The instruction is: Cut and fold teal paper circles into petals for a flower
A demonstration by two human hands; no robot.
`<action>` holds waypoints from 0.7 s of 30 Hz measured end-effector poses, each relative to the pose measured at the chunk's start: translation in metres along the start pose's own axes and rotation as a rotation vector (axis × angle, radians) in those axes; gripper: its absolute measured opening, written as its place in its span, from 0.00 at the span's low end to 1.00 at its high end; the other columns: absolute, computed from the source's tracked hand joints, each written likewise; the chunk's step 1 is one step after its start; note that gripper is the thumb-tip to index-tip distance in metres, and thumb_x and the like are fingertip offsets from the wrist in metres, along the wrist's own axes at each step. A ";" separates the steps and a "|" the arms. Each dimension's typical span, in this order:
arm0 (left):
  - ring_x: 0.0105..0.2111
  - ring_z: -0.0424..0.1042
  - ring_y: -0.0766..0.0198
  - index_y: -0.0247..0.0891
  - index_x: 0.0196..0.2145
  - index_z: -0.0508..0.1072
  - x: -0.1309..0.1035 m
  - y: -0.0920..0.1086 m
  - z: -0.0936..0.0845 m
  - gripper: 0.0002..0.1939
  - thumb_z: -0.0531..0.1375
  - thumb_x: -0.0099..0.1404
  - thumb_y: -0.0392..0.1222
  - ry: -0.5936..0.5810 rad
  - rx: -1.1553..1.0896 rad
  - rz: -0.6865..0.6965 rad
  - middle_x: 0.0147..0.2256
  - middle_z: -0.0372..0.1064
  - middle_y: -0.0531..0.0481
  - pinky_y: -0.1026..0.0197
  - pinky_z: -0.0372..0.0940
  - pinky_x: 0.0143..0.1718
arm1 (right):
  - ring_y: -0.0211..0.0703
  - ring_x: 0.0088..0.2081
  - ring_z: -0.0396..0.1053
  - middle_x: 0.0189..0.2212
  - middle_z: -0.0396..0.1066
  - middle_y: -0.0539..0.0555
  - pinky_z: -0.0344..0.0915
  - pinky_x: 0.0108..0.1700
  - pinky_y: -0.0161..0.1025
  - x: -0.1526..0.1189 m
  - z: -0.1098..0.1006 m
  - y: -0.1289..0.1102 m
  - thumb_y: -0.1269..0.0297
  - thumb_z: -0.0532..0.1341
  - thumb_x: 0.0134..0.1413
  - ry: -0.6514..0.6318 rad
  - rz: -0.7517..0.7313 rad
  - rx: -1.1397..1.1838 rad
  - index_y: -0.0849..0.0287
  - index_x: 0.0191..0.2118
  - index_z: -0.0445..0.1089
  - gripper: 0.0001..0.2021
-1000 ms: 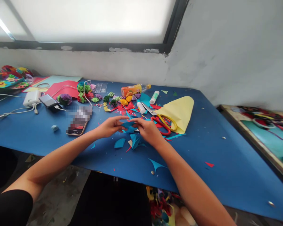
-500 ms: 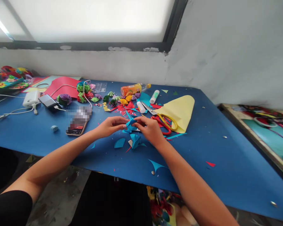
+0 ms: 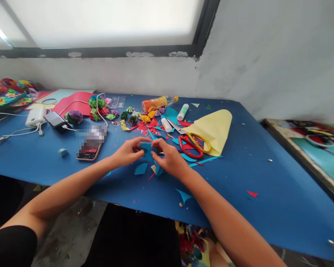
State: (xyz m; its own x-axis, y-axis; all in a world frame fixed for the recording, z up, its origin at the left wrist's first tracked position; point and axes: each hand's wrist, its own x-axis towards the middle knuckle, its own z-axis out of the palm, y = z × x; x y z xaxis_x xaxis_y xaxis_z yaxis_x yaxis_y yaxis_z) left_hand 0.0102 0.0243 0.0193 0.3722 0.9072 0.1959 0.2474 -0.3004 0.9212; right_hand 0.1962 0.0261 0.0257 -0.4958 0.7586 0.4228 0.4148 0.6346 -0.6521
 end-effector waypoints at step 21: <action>0.27 0.69 0.71 0.33 0.35 0.69 0.006 0.004 -0.001 0.15 0.66 0.51 0.42 0.115 -0.520 -0.091 0.30 0.70 0.52 0.67 0.66 0.29 | 0.49 0.48 0.68 0.45 0.67 0.59 0.68 0.47 0.46 -0.001 -0.003 0.002 0.63 0.60 0.55 0.147 -0.262 -0.164 0.56 0.33 0.70 0.04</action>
State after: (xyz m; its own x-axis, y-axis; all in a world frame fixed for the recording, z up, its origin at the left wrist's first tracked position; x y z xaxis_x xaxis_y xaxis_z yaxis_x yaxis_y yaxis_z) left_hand 0.0123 0.0284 0.0241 0.2627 0.9579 0.1158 -0.2123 -0.0597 0.9754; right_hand 0.1997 0.0269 0.0256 -0.4910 0.5722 0.6569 0.4108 0.8170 -0.4046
